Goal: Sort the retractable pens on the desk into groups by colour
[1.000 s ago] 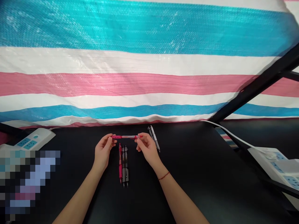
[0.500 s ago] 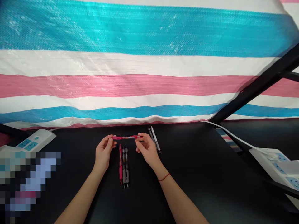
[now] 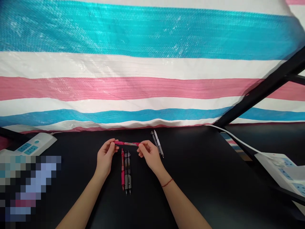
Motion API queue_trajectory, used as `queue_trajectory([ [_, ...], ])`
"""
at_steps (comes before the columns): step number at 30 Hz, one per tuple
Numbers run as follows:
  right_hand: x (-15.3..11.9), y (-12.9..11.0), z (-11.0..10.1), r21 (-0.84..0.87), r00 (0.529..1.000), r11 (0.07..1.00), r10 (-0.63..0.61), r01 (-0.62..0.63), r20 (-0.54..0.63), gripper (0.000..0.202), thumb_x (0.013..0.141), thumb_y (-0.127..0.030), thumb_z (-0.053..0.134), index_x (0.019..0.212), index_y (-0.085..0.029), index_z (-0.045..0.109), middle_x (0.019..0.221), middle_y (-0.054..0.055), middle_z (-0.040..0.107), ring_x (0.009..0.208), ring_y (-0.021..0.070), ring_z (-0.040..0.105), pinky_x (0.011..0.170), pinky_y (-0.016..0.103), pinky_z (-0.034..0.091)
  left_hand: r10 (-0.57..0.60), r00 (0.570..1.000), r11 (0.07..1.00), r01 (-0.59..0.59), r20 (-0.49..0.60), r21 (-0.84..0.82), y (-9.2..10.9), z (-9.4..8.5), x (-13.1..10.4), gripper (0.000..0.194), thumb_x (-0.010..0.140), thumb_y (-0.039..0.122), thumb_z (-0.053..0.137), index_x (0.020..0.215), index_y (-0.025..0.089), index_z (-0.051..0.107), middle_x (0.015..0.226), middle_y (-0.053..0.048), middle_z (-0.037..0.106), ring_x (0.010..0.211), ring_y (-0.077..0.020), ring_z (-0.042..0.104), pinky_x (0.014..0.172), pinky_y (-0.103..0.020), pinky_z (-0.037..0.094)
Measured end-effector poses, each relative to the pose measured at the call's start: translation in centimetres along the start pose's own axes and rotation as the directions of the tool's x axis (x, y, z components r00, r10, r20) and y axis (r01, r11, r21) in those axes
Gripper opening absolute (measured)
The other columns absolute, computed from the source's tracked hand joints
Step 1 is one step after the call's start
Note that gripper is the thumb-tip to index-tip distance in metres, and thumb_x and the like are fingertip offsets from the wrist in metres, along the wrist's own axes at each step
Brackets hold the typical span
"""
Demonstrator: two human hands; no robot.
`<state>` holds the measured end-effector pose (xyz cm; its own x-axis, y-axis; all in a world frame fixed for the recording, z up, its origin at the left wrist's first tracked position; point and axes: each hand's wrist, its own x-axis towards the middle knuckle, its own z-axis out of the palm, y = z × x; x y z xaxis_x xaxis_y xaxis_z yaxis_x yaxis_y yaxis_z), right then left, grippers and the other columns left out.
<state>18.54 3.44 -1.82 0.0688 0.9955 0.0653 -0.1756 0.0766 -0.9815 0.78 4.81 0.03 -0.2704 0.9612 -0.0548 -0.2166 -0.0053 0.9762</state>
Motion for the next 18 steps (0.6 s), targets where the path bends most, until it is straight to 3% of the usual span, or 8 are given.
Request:
queue_trajectory([
  [6,-0.07,-0.03,-0.07,0.039,0.999,0.998,-0.043,0.043,-0.018,0.036,0.075,-0.043,0.069,0.102,-0.023,0.058,0.078,0.001,0.067,0.050,0.0107,0.058,0.046,0.025,0.048,-0.009,1.000,1.000,0.009,0.000,-0.002,0.16,0.10,-0.05,0.042,0.063,0.046,0.077,0.091,0.016,0.068,0.082,-0.004,0.069,0.062,-0.0112,0.059,0.062,-0.024,0.049],
  [11,-0.03,-0.23,-0.05,0.001,1.000,1.000,0.010,-0.010,-0.022,0.028,0.079,-0.047,0.063,0.082,-0.019,0.060,0.059,-0.001,0.061,0.048,0.0111,0.056,0.046,0.025,0.046,-0.020,1.000,1.000,0.020,0.013,-0.006,0.30,0.06,-0.13,0.041,0.063,0.046,0.077,0.090,0.016,0.068,0.081,-0.003,0.068,0.061,-0.0104,0.059,0.062,-0.024,0.048],
  [15,-0.11,-0.41,0.11,0.033,0.999,0.999,-0.019,0.020,-0.034,0.036,0.073,-0.044,0.070,0.099,-0.023,0.060,0.068,-0.003,0.062,0.050,0.0108,0.057,0.046,0.024,0.046,-0.019,1.000,1.000,0.019,0.008,-0.013,0.22,0.03,-0.08,0.041,0.064,0.046,0.077,0.090,0.016,0.068,0.082,-0.004,0.069,0.060,-0.0099,0.058,0.061,-0.023,0.048],
  [18,-0.16,-0.41,0.13,0.005,1.000,1.000,-0.008,0.008,-0.001,0.031,0.074,-0.045,0.068,0.091,-0.020,0.061,0.067,-0.001,0.062,0.051,0.0110,0.057,0.047,0.024,0.047,-0.025,1.000,0.999,0.025,0.006,-0.022,0.21,0.10,-0.04,0.042,0.062,0.046,0.077,0.090,0.016,0.068,0.087,-0.005,0.070,0.060,-0.0092,0.058,0.061,-0.023,0.048],
])
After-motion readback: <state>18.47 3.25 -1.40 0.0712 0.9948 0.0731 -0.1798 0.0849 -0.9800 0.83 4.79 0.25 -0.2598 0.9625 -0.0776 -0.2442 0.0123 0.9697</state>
